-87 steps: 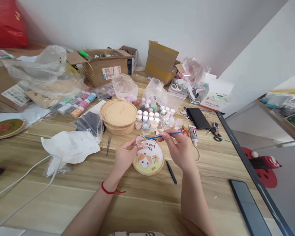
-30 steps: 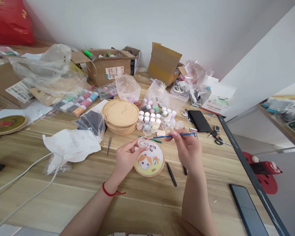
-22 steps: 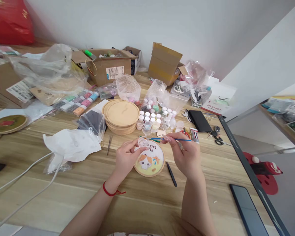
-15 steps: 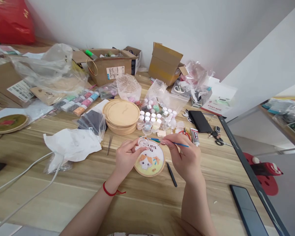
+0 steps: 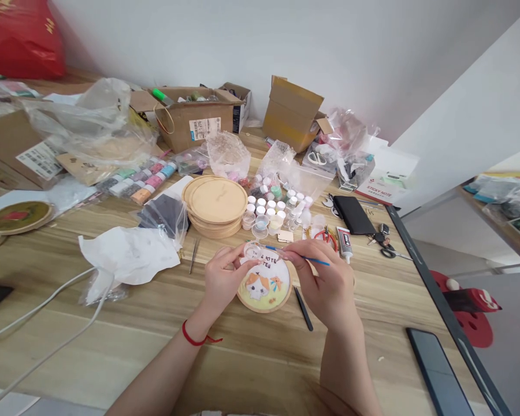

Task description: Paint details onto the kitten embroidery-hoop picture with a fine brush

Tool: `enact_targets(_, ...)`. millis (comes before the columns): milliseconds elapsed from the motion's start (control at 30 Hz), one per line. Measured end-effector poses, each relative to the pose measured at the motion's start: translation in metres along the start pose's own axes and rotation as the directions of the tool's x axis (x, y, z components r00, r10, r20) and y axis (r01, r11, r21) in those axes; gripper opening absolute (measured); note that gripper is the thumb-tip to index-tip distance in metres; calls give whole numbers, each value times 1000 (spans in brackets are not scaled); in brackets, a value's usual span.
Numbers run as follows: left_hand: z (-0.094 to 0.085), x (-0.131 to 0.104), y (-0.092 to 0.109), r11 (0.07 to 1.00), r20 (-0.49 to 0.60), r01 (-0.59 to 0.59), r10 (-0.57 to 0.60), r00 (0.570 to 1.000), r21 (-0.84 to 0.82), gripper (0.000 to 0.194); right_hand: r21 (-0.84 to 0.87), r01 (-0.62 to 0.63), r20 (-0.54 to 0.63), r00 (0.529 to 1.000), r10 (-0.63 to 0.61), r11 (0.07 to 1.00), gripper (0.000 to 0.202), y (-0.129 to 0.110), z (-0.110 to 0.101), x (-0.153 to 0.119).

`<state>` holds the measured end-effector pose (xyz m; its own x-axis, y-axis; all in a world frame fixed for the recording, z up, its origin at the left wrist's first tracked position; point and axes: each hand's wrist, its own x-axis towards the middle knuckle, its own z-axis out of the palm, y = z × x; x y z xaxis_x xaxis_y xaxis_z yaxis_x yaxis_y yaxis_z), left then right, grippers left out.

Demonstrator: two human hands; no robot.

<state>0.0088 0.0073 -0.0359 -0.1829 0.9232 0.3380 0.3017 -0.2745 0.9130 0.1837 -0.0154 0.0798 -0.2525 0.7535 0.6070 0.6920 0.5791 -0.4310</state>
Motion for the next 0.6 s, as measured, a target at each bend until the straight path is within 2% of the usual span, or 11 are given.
enact_targets(167, 0, 0, 2, 997, 13, 74, -74, 997, 1, 32, 99, -68, 47, 997, 64, 993, 13, -2, -5, -1)
enact_targets(400, 0, 0, 1, 997, 6, 76, -76, 997, -13, 34, 124, -141, 102, 986, 128, 982, 14, 0, -6, -3)
enact_targets(600, 0, 0, 1, 997, 0, 70, -70, 998, -26, 34, 98, -112, 108, 989, 101, 989, 14, 1, -4, -3)
